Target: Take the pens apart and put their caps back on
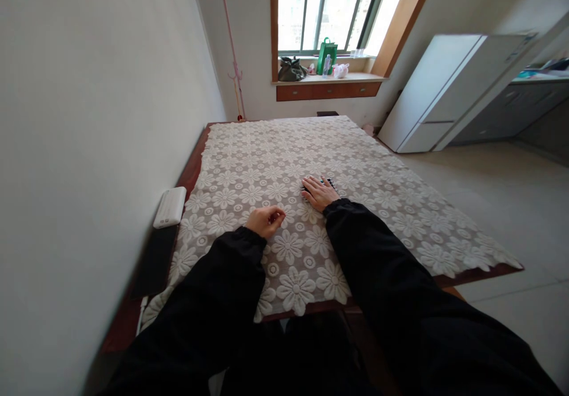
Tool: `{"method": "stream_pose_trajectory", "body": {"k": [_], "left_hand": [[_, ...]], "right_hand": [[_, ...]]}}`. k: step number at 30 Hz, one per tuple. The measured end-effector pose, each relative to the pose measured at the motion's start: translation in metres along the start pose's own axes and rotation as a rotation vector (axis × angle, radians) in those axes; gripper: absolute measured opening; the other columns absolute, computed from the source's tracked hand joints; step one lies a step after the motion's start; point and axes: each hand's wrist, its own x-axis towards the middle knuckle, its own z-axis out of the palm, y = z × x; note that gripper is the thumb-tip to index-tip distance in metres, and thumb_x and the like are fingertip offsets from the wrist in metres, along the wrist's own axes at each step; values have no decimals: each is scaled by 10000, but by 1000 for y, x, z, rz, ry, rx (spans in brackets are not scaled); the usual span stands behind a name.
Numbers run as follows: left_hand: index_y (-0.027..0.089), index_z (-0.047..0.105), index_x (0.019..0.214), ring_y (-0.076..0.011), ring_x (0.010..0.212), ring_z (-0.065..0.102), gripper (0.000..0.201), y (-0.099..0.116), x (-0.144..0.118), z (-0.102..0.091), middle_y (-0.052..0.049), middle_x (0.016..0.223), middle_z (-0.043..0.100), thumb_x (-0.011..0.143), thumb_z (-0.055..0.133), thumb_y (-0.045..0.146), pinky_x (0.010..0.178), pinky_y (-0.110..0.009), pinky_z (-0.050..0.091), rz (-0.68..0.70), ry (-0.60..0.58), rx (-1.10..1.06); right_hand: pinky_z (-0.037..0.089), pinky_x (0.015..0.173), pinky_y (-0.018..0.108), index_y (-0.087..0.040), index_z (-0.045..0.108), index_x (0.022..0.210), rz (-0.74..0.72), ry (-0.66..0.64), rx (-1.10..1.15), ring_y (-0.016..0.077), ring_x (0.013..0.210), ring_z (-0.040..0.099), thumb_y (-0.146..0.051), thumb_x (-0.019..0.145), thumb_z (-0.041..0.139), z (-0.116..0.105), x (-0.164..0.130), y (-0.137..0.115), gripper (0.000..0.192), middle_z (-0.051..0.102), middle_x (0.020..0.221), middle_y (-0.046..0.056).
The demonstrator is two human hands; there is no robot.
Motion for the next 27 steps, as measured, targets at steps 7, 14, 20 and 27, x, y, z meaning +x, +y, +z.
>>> {"method": "stream_pose_trajectory", "body": {"k": [7, 14, 20, 27], "left_hand": [[238, 735, 934, -186, 761, 653, 161, 8, -1, -7, -24, 808, 730, 881, 603, 313, 710, -294, 458, -148, 15, 336], [264, 732, 969, -208, 811, 669, 218, 6, -1, -9, -14, 850, 747, 897, 575, 397, 684, -304, 413, -237, -105, 398], [265, 732, 951, -195, 761, 647, 212, 2, -2, -8, -10, 820, 734, 892, 580, 400, 650, -297, 380, -220, -94, 372], [261, 741, 935, -180, 677, 616, 185, 2, -3, -7, -14, 790, 723, 888, 605, 378, 609, -291, 371, -192, -71, 368]], "right_hand": [[379, 725, 314, -180, 678, 740, -312, 13, 93, 178, 738, 598, -367, 1042, 440, -26, -20, -55, 428, 699, 766, 75], [208, 586, 318, -181, 670, 690, -298, -187, 199, 133, 609, 528, -395, 1025, 474, -10, -32, -78, 443, 700, 714, 42], [305, 624, 291, -191, 653, 678, -283, -182, 288, 151, 653, 550, -404, 1013, 478, -12, -30, -67, 434, 666, 690, 34], [178, 1232, 496, -184, 454, 1509, 52, 128, 131, 305, 1463, 351, -128, 719, 535, -12, -26, -24, 797, 447, 1583, 99]]}}
